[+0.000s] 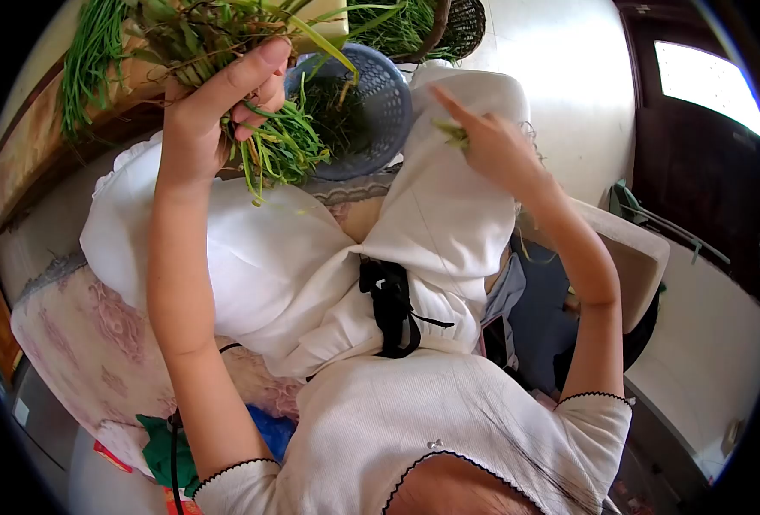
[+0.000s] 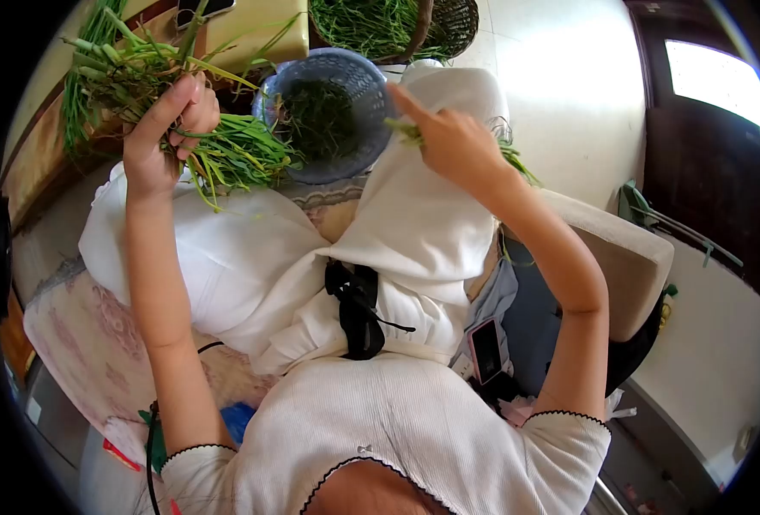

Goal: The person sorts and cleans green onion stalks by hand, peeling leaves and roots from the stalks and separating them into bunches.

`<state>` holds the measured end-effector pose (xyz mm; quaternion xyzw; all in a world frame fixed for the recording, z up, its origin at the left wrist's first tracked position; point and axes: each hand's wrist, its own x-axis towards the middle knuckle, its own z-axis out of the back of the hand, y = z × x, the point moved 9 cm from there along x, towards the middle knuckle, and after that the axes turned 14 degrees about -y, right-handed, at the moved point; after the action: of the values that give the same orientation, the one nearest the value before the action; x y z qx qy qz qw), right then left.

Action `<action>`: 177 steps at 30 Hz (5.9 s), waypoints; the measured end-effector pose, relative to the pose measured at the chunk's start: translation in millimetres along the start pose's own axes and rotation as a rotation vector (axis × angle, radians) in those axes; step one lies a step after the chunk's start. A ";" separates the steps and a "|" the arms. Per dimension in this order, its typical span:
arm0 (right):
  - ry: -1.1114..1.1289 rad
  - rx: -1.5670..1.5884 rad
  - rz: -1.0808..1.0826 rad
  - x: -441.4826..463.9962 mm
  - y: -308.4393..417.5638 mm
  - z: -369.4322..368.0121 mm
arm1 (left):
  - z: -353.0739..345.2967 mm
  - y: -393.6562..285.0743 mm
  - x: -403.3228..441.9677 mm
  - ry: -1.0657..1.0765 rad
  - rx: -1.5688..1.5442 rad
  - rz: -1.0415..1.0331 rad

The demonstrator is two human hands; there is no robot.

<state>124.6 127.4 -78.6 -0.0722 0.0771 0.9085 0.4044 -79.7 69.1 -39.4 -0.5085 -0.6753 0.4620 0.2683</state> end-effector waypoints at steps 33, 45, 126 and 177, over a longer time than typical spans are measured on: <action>-0.209 0.153 -0.247 33.8 -39.8 75.0 | 2.9 -21.1 -8.3 0.010 -0.005 -0.085; -0.109 0.179 -0.525 -39.3 -104.9 2.7 | -39.2 22.4 -40.2 0.215 -0.132 0.271; -0.274 1.029 0.418 48.3 93.6 166.5 | -49.7 14.8 -17.4 0.109 0.096 0.014; -1.069 1.649 0.749 -76.7 -108.3 329.7 | 10.8 -7.7 7.5 -0.222 0.253 0.109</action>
<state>233.5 209.0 249.8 0.6641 0.5005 0.5554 0.0029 -94.6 71.9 -38.0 -0.4522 -0.6087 0.6106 0.2284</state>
